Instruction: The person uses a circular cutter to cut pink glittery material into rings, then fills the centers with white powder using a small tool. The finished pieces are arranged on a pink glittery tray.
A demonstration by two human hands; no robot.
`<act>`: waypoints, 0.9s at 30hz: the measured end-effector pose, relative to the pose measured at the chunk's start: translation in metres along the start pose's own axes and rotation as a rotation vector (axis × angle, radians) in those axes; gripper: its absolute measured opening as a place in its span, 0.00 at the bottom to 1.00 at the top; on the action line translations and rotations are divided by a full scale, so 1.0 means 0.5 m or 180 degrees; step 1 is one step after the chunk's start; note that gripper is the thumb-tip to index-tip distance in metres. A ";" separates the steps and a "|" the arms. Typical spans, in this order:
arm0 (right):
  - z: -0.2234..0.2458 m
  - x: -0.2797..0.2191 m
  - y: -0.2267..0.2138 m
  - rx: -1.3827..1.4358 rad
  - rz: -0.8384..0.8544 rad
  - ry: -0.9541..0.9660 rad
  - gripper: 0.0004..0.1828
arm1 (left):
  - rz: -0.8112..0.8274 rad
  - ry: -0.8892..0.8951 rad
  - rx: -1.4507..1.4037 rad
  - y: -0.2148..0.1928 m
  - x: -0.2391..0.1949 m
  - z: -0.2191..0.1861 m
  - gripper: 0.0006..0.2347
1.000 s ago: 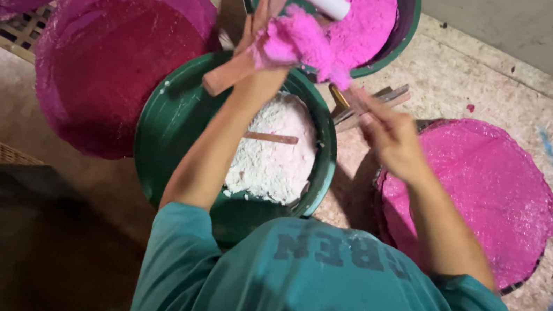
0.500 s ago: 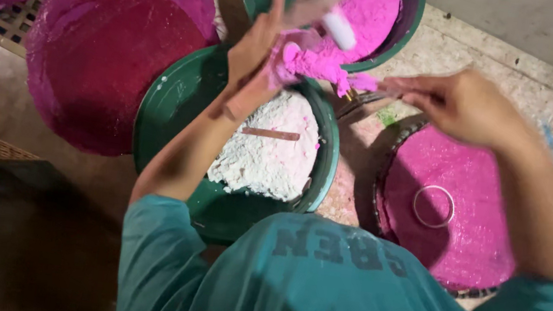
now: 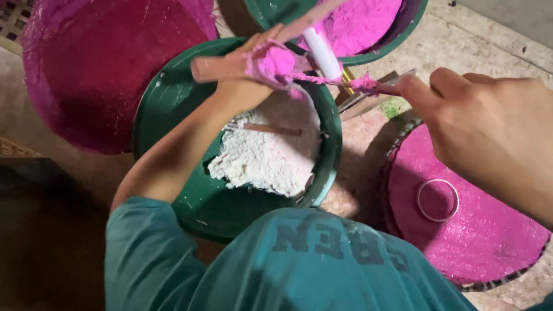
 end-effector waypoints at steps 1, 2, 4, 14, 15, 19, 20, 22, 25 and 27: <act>-0.005 0.001 0.000 -0.0153 0.0211 0.0121 0.19 | -0.0118 0.0264 0.0240 -0.010 0.009 -0.022 0.19; 0.017 0.013 -0.006 -0.0083 -0.0014 -0.0046 0.17 | -0.0201 0.0518 0.0469 -0.010 0.008 -0.046 0.18; 0.058 0.069 -0.002 0.0038 -0.0528 -0.0322 0.16 | -0.0372 0.1041 0.0907 0.005 -0.002 -0.098 0.17; -0.008 -0.022 -0.030 -0.0061 0.0554 0.0263 0.22 | -0.0279 0.0443 0.0360 -0.014 -0.006 -0.001 0.19; -0.006 -0.015 -0.034 -0.0029 0.0276 0.0176 0.20 | -0.0247 0.0251 -0.0327 -0.014 0.003 0.019 0.21; 0.047 0.068 0.047 -0.0102 -0.0636 -0.0085 0.20 | -0.0197 0.0521 0.0385 0.026 0.000 -0.032 0.24; 0.074 0.091 0.082 -0.0096 -0.0575 -0.0115 0.16 | -0.0273 0.0704 0.0296 0.022 -0.006 -0.051 0.26; 0.110 0.120 0.117 0.0049 -0.0563 -0.0233 0.13 | -0.0399 0.1083 0.0092 0.019 -0.025 -0.089 0.31; 0.097 0.101 0.075 0.0471 -0.0577 -0.0291 0.16 | -0.0101 0.0405 -0.0193 0.019 -0.025 -0.059 0.28; 0.058 0.059 0.037 0.0861 -0.0254 -0.0118 0.23 | -0.0077 0.0169 0.0001 0.023 -0.024 -0.008 0.15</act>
Point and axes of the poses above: each hand's wrist, its own x-axis towards the middle knuckle, its own y-axis out of the palm, z = x × y, the point moved 7 cm from there along x, towards the middle knuckle, and after that the axes turned 10 degrees about z, right-handed, at the moved point
